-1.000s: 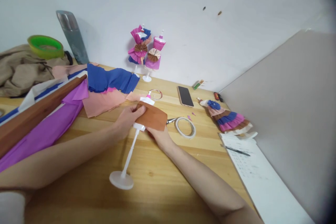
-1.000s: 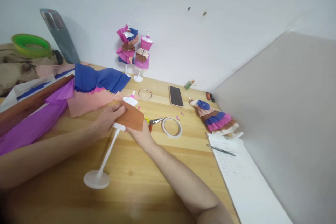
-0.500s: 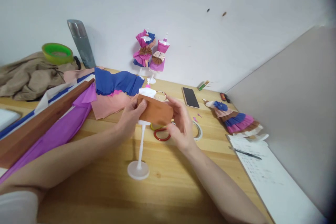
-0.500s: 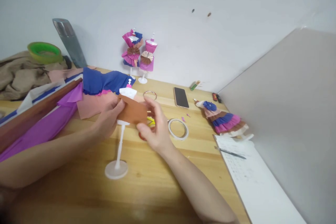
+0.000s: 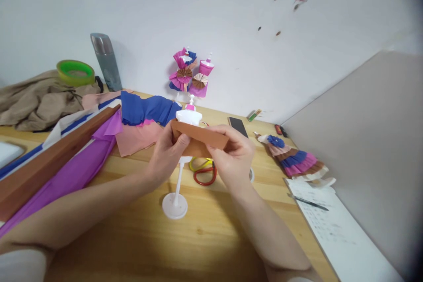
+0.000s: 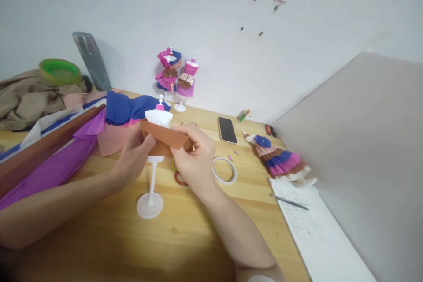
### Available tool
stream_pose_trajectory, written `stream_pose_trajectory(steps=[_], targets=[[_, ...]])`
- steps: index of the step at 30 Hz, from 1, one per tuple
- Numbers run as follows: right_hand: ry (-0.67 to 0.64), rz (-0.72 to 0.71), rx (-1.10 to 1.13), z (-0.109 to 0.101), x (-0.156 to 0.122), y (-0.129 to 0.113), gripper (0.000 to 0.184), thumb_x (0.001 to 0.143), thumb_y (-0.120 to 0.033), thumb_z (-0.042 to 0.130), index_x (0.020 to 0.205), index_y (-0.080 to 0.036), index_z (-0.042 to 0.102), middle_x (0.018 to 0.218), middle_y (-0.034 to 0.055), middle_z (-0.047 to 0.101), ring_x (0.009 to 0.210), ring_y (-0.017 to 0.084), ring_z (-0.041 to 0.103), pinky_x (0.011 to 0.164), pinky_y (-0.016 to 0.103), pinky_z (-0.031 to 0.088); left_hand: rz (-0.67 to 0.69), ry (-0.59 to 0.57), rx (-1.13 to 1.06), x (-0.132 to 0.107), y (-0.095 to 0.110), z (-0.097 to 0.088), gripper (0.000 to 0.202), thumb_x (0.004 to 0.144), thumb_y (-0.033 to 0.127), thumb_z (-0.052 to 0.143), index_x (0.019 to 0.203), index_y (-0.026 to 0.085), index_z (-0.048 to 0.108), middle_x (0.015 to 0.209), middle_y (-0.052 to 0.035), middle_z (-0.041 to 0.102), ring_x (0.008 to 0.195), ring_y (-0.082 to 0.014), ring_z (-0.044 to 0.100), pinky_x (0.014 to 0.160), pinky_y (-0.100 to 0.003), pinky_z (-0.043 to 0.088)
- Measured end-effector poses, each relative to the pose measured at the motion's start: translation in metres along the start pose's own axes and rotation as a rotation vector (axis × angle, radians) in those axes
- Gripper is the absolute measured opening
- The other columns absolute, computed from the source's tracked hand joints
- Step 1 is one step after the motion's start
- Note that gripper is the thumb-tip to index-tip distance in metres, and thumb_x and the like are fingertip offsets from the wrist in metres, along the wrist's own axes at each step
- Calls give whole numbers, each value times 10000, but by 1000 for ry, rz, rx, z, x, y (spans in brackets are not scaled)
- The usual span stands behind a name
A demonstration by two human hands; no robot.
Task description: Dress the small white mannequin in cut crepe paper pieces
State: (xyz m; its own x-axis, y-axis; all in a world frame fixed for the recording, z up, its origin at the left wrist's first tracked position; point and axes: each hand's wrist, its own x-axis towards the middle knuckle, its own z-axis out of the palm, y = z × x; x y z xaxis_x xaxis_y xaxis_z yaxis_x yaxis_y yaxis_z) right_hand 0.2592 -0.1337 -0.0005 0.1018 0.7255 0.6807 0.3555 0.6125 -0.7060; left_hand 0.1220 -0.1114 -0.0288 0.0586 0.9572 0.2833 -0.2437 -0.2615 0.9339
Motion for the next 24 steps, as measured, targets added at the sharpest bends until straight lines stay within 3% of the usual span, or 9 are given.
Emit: stream_pose_trajectory(steps=[7,14,18,24], targets=[[18,30,-6,-8,3,0,162,684,-99,642,783,-214,700,775,-2,736,710,160,665,638,268,520,76,-3,29,1,1,7,238,804,376,683,848,205,524,780,27,559,733,-124,537,640,-222,472],[55,14,-29,-14,6,-1,135,769,-146,623,645,-198,630,604,-35,633,570,116,558,549,233,447,-6,40,51,1,7,12,299,748,394,731,893,190,568,834,1,627,765,-150,572,673,-257,490],[20,35,-33,-12,5,1,149,808,-200,624,660,-197,636,616,-30,624,575,116,554,545,232,438,-8,29,23,1,9,12,323,722,409,747,887,192,574,857,-7,658,791,-166,602,691,-271,500],[69,76,-66,-9,3,8,110,821,-230,627,727,-209,680,672,-10,680,602,141,581,569,262,458,-75,27,-4,1,13,13,329,676,358,769,906,180,615,855,-17,670,778,-178,610,690,-286,507]])
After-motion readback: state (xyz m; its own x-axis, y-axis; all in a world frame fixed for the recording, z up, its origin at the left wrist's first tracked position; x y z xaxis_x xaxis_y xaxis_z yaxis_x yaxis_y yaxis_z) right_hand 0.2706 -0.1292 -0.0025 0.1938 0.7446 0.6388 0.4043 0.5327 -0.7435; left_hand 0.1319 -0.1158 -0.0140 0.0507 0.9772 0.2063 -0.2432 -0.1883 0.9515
